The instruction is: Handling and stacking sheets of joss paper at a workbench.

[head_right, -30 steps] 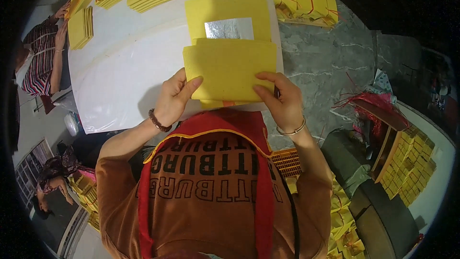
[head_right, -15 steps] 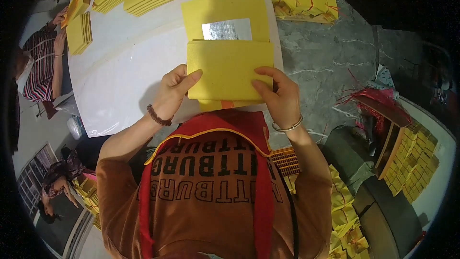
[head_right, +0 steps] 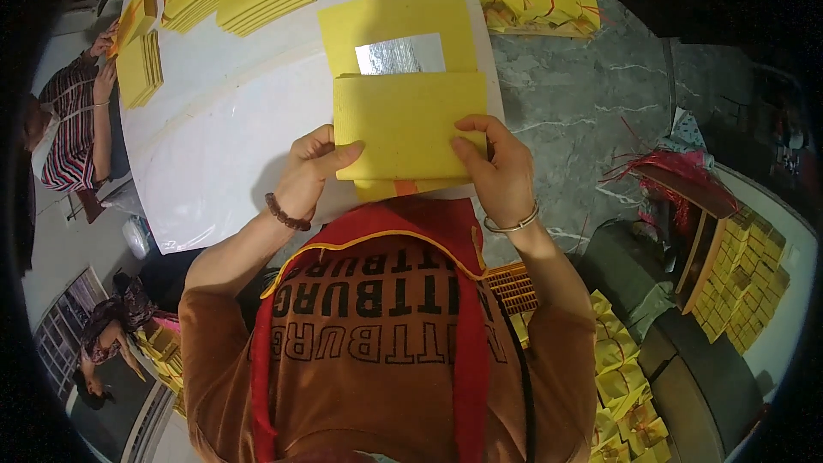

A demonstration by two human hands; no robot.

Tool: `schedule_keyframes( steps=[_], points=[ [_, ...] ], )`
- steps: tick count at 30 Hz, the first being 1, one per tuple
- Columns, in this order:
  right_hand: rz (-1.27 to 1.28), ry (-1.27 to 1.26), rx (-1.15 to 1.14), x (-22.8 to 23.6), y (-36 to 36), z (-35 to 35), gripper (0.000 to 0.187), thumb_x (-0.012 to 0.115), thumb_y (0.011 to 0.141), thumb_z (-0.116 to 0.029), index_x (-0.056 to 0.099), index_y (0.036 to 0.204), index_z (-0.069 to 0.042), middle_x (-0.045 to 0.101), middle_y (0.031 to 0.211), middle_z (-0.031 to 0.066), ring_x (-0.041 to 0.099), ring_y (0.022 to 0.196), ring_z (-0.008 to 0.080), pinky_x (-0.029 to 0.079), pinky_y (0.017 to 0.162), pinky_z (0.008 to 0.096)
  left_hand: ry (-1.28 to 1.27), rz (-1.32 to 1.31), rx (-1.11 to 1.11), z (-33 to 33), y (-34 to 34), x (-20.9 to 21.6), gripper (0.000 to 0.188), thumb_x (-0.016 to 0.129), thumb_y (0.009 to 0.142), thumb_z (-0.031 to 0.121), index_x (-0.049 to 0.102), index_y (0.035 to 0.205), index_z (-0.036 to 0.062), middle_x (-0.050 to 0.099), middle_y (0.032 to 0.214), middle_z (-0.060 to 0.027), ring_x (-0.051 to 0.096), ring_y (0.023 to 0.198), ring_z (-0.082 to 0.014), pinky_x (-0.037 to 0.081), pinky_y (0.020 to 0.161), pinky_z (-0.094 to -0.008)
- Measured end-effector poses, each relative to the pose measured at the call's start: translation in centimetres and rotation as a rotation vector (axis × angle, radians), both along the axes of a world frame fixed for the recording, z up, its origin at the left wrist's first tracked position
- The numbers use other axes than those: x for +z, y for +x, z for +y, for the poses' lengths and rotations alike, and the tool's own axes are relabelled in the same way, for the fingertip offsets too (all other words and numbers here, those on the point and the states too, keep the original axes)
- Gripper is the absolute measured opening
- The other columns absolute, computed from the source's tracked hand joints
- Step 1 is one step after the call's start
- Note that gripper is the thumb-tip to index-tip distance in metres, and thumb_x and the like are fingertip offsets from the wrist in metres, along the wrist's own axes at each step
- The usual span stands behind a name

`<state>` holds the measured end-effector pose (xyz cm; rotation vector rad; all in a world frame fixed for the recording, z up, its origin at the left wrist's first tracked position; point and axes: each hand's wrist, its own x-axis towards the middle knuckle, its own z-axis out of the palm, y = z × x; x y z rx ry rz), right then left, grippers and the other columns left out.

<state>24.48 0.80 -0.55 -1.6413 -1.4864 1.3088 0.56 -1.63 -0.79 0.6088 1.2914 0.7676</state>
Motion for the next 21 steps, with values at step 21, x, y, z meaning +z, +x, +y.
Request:
schedule_keyframes(
  steps=[21],
  points=[
    [0.005, -0.041, -0.027, 0.4, -0.3, 0.2, 0.02, 0.064, 0.08, -0.012, 0.061, 0.098, -0.004, 0.062, 0.072, 0.0058, 0.054, 0.064, 0.0088, 0.044, 0.058, 0.0242, 0.128, 0.017, 0.101, -0.9, 0.3, -0.6, 0.012, 0.064, 0.085, 0.011, 0.057, 0.08, 0.0034, 0.053, 0.067, 0.004, 0.041, 0.058, -0.0023, 0.032, 0.052, -0.018]
  ],
)
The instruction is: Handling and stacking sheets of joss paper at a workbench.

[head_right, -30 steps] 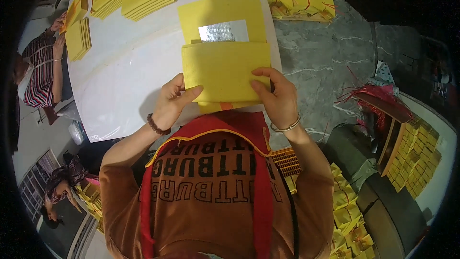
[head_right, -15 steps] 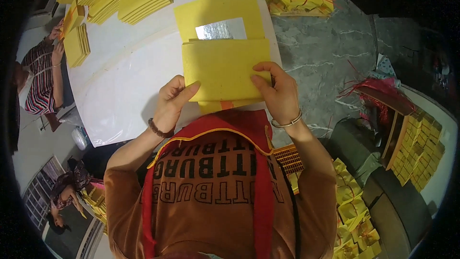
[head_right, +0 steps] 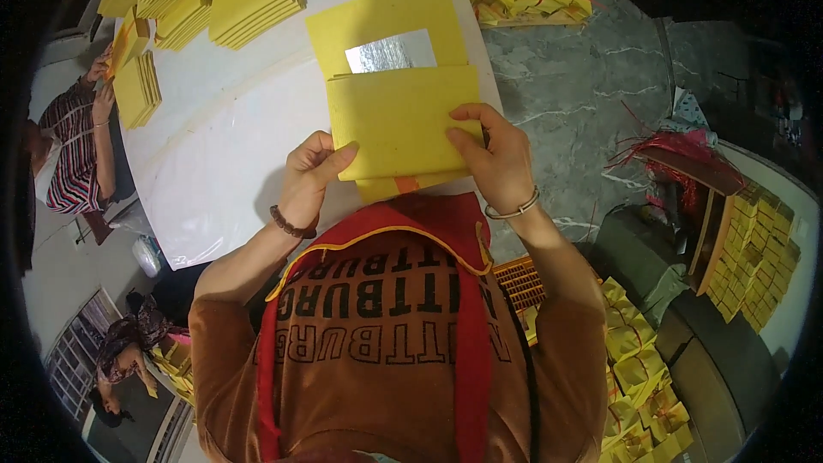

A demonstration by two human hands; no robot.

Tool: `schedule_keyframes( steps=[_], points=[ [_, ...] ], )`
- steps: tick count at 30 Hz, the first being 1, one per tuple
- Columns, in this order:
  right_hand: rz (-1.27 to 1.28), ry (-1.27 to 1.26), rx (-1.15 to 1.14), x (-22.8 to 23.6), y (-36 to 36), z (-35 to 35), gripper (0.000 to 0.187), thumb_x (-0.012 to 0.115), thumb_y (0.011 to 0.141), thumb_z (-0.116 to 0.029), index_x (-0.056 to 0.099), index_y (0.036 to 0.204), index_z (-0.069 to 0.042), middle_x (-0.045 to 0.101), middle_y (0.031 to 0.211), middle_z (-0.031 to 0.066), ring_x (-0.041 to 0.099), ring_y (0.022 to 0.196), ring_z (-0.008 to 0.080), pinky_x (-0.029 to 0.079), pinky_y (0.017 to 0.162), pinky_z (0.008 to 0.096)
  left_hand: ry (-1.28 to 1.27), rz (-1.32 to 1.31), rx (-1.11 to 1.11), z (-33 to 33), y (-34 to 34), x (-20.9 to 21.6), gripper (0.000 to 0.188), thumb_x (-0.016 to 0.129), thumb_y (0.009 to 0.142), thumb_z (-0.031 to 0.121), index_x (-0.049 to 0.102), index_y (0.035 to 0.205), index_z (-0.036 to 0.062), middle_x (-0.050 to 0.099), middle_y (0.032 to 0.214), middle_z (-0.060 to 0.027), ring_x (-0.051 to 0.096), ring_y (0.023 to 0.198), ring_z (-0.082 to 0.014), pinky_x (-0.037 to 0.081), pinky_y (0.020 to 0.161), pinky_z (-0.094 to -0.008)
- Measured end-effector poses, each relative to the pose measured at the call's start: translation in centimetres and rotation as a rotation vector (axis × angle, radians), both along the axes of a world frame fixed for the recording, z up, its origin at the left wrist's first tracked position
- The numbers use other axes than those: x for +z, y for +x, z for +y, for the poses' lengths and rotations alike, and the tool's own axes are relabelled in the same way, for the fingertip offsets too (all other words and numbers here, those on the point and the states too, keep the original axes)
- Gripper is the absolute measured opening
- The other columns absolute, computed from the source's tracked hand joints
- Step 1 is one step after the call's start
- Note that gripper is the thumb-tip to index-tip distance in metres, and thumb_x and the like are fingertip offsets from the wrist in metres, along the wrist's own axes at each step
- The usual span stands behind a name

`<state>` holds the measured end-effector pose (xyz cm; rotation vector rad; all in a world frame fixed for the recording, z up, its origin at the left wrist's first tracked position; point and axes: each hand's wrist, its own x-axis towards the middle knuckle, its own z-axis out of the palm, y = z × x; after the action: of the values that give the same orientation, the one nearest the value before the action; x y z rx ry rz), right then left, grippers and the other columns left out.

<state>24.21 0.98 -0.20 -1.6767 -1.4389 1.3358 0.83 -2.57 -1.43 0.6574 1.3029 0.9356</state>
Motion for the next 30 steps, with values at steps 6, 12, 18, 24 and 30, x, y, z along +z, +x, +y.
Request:
schedule_keyframes(
  steps=[6, 12, 18, 24, 30],
  points=[
    [-0.049, -0.006, 0.024, 0.1, -0.1, 0.2, 0.022, 0.064, 0.08, -0.013, 0.061, 0.099, -0.004, 0.061, 0.071, 0.0075, 0.054, 0.063, 0.0095, 0.043, 0.057, 0.0249, -0.013, 0.007, -0.023, 0.1, -0.4, -0.3, 0.013, 0.064, 0.085, 0.01, 0.054, 0.078, 0.0052, 0.048, 0.062, 0.0059, 0.038, 0.055, -0.0019, 0.03, 0.05, -0.0173],
    [-0.05, 0.061, 0.04, -0.6, 0.1, 0.4, 0.023, 0.064, 0.079, -0.015, 0.061, 0.099, -0.005, 0.062, 0.069, 0.0088, 0.056, 0.061, 0.0111, 0.043, 0.055, 0.0256, 0.497, 0.622, 0.059, -0.3, 0.4, 1.4, 0.021, 0.064, 0.08, 0.007, 0.055, 0.098, 0.0046, 0.053, 0.082, -0.0036, 0.048, 0.077, -0.0143, 0.037, 0.068, -0.0272],
    [-0.042, 0.089, 0.042, -1.0, 0.2, 0.4, 0.023, 0.065, 0.077, -0.014, 0.062, 0.098, -0.005, 0.061, 0.067, 0.0092, 0.056, 0.059, 0.0125, 0.043, 0.055, 0.0259, 0.999, 0.985, -0.715, 2.8, 2.3, 3.9, 0.05, 0.067, 0.075, 0.016, 0.048, 0.121, 0.0074, 0.047, 0.123, -0.0144, 0.043, 0.112, -0.0335, 0.033, 0.094, -0.041],
    [-0.088, 0.112, 0.05, -1.0, 0.1, 0.3, 0.022, 0.065, 0.077, -0.013, 0.062, 0.096, -0.005, 0.061, 0.067, 0.0105, 0.056, 0.058, 0.0154, 0.043, 0.055, 0.0272, 0.974, 1.102, -0.808, 2.6, 3.7, 1.2, 0.056, 0.061, 0.079, 0.029, 0.044, 0.129, 0.0092, 0.036, 0.136, -0.0159, 0.033, 0.124, -0.034, 0.027, 0.102, -0.0449],
    [-0.002, 0.104, -0.036, -0.8, 0.0, -1.2, 0.034, 0.068, 0.076, -0.02, 0.06, 0.106, -0.007, 0.063, 0.087, 0.0125, 0.058, 0.071, 0.0187, 0.044, 0.065, 0.0318, 1.009, 1.079, -0.789, 2.6, 3.8, 0.3, 0.06, 0.064, 0.076, 0.029, 0.044, 0.129, 0.0089, 0.037, 0.136, -0.0162, 0.033, 0.124, -0.0344, 0.026, 0.102, -0.0463]
  ],
)
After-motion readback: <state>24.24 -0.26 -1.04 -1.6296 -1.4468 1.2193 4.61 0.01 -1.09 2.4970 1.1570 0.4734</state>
